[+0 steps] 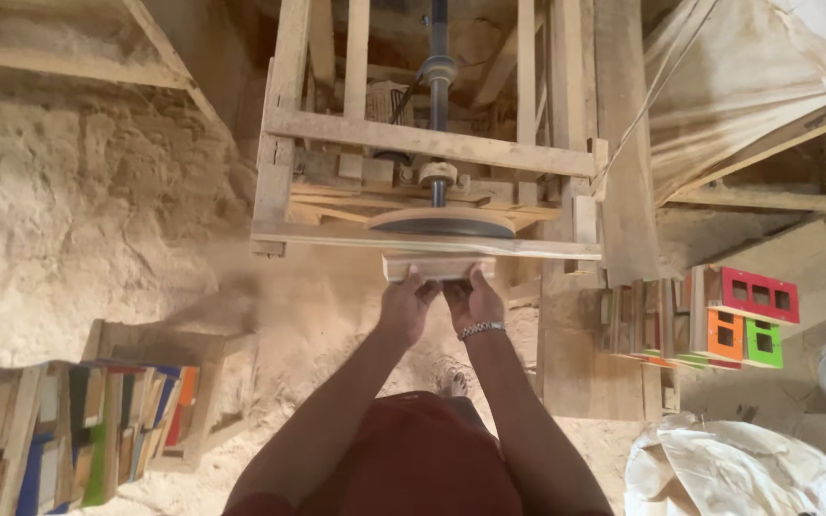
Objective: The person repeatedly presses the edges of small, colorful plastic frames against a rotating grinding wheel to smooth or shape them. The frames are handled one at a time, rotated to grind different sides, and then placed on a nearby wooden rack.
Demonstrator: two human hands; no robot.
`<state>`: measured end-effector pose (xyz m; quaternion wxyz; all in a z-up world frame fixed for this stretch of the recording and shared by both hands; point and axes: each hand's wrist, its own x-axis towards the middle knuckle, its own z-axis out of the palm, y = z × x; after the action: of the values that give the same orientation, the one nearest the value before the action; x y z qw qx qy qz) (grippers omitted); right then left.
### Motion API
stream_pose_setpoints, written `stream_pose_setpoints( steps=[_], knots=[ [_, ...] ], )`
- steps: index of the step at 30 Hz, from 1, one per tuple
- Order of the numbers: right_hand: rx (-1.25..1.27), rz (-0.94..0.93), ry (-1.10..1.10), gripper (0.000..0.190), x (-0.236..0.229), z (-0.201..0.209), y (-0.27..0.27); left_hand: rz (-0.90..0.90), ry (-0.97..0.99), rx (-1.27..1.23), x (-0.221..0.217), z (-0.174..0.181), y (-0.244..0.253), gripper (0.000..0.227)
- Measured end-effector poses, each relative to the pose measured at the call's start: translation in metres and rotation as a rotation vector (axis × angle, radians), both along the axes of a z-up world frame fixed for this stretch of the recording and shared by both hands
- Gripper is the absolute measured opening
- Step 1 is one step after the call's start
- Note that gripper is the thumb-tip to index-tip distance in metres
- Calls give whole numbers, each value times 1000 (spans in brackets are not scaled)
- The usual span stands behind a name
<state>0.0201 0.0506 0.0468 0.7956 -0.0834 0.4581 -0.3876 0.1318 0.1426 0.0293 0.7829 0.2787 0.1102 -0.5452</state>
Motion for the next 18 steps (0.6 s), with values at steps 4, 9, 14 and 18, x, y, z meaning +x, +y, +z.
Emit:
stream_pose_setpoints(
  steps=[4, 9, 14, 18],
  knots=[
    [-13, 17, -42, 31, 21, -13, -29, -39, -58, 89, 28, -25, -42, 20],
    [-41, 26, 106, 27, 51, -16, -46, -152, -198, 215, 64, -22, -65, 18],
    [24, -31, 254, 26, 55, -15, -53, -272, -181, 326, 63, -12, -71, 18],
    [-4, -74, 384, 34, 18, -24, -70, -233, -168, 365, 25, -12, -90, 18]
  ],
)
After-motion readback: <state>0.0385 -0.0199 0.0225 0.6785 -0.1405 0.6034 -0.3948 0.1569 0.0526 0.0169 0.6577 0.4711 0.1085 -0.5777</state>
